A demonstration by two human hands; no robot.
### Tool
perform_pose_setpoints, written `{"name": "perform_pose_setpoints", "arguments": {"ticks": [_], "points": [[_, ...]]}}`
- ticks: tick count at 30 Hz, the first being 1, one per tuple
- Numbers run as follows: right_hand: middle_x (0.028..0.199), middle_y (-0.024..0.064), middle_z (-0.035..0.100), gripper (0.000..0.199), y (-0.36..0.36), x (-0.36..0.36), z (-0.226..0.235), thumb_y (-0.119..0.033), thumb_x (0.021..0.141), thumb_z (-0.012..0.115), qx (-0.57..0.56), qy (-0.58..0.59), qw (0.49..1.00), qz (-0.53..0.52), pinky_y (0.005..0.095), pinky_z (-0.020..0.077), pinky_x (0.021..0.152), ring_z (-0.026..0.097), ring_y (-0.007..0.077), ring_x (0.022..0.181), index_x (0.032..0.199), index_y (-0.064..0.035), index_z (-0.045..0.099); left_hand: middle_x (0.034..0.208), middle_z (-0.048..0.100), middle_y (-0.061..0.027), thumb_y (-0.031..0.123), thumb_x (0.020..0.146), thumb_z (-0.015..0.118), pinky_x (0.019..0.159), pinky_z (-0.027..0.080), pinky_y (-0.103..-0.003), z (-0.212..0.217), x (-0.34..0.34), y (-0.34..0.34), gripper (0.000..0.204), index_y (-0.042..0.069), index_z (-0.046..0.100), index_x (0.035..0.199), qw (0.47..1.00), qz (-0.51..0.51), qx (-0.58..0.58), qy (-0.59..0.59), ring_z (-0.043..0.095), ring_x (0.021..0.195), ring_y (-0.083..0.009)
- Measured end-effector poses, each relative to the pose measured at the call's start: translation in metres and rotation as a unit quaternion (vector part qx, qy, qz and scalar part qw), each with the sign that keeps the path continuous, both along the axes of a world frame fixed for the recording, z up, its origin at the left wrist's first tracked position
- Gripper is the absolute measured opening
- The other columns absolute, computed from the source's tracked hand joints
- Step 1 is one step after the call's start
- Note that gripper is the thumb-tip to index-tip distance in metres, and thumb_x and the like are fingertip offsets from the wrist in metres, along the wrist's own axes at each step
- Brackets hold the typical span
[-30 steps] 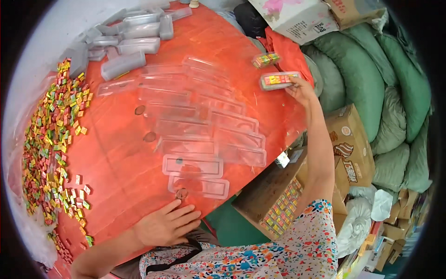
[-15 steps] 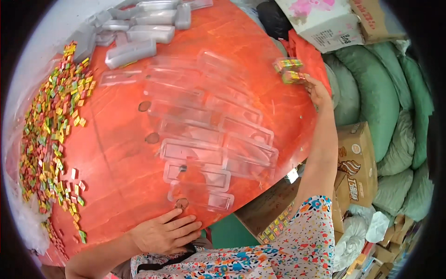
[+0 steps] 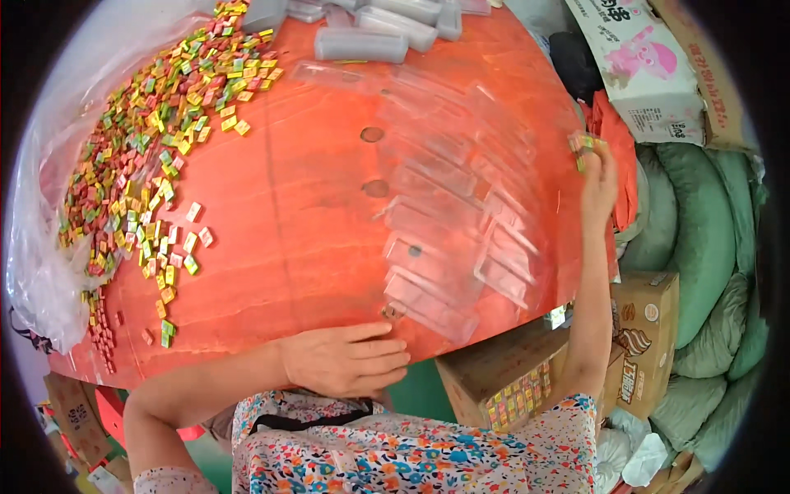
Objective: Sort and arrange small colorful items into clear plastic trays.
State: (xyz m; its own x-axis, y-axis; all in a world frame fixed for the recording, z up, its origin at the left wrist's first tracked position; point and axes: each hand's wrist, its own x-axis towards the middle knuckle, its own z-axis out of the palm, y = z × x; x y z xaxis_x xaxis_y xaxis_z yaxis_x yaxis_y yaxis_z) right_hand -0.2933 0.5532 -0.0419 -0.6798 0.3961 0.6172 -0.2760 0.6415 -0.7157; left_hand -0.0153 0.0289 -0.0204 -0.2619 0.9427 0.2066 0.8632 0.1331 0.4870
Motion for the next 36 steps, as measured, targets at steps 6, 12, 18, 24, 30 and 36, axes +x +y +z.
{"name": "perform_pose_setpoints", "arguments": {"ticks": [6, 12, 18, 24, 30, 36], "points": [[0.125, 0.0129, 0.065, 0.027, -0.209, 0.083, 0.063, -0.018, 0.098, 0.058, 0.24, -0.126, 0.915, 0.298, 0.0353, 0.0459, 0.101, 0.061, 0.0263, 0.118, 0.119, -0.0029, 0.064, 0.133, 0.056, -0.0114, 0.043, 0.083, 0.068, 0.112, 0.034, -0.048, 0.009, -0.003, 0.026, 0.062, 0.004, 0.057, 0.13, 0.973, 0.171, 0.097, 0.12, 0.051, 0.127, -0.0283], [0.127, 0.0135, 0.065, 0.024, -0.24, 0.113, 0.064, -0.015, 0.095, 0.062, 0.294, -0.129, 0.865, 0.386, 0.0408, 0.0457, 0.102, 0.059, 0.0332, 0.121, 0.117, -0.005, 0.067, 0.155, 0.034, -0.0199, 0.065, 0.079, 0.06, 0.12, 0.017, -0.051, 0.01, -0.023, 0.082, 0.093, -0.002, 0.045, 0.142, 0.945, 0.314, -0.015, 0.087, 0.026, 0.146, -0.0342], [0.134, 0.0124, 0.061, 0.029, -0.241, 0.146, 0.055, -0.016, 0.095, 0.062, 0.356, -0.161, 0.833, 0.392, 0.0435, 0.0396, 0.11, 0.053, 0.0313, 0.129, 0.122, -0.0061, 0.066, 0.156, 0.032, -0.0207, 0.065, 0.078, 0.062, 0.12, 0.017, -0.051, -0.006, -0.011, 0.069, 0.093, 0.001, 0.045, 0.143, 0.941, 0.33, -0.029, 0.073, 0.025, 0.146, -0.0356], [0.134, 0.0113, 0.061, 0.03, -0.253, 0.163, 0.042, -0.016, 0.095, 0.062, 0.407, -0.146, 0.819, 0.376, 0.0458, 0.0375, 0.112, 0.054, 0.0299, 0.128, 0.124, -0.0073, 0.065, 0.156, 0.03, -0.0213, 0.064, 0.078, 0.063, 0.121, 0.015, -0.052, -0.009, -0.007, 0.062, 0.094, 0.002, 0.044, 0.145, 0.929, 0.357, -0.048, 0.09, 0.024, 0.147, -0.0365], [0.133, 0.0127, 0.061, 0.031, -0.255, 0.166, 0.036, -0.015, 0.094, 0.063, 0.385, -0.143, 0.833, 0.372, 0.0463, 0.0381, 0.112, 0.055, 0.0293, 0.126, 0.124, -0.0061, 0.065, 0.157, 0.028, -0.0223, 0.067, 0.077, 0.061, 0.121, 0.013, -0.054, -0.007, -0.005, 0.057, 0.099, 0.0, 0.04, 0.147, 0.923, 0.376, -0.021, 0.076, 0.023, 0.147, -0.0377], [0.129, 0.014, 0.063, 0.033, -0.261, 0.173, 0.034, -0.01, 0.09, 0.067, 0.367, -0.13, 0.842, 0.373, 0.0453, 0.0448, 0.107, 0.06, 0.0302, 0.12, 0.123, -0.0055, 0.065, 0.159, 0.025, -0.02, 0.072, 0.076, 0.061, 0.122, 0.01, -0.053, -0.012, -0.019, 0.062, 0.106, -0.001, 0.036, 0.15, 0.911, 0.402, -0.051, 0.08, 0.018, 0.149, -0.0356]]}}
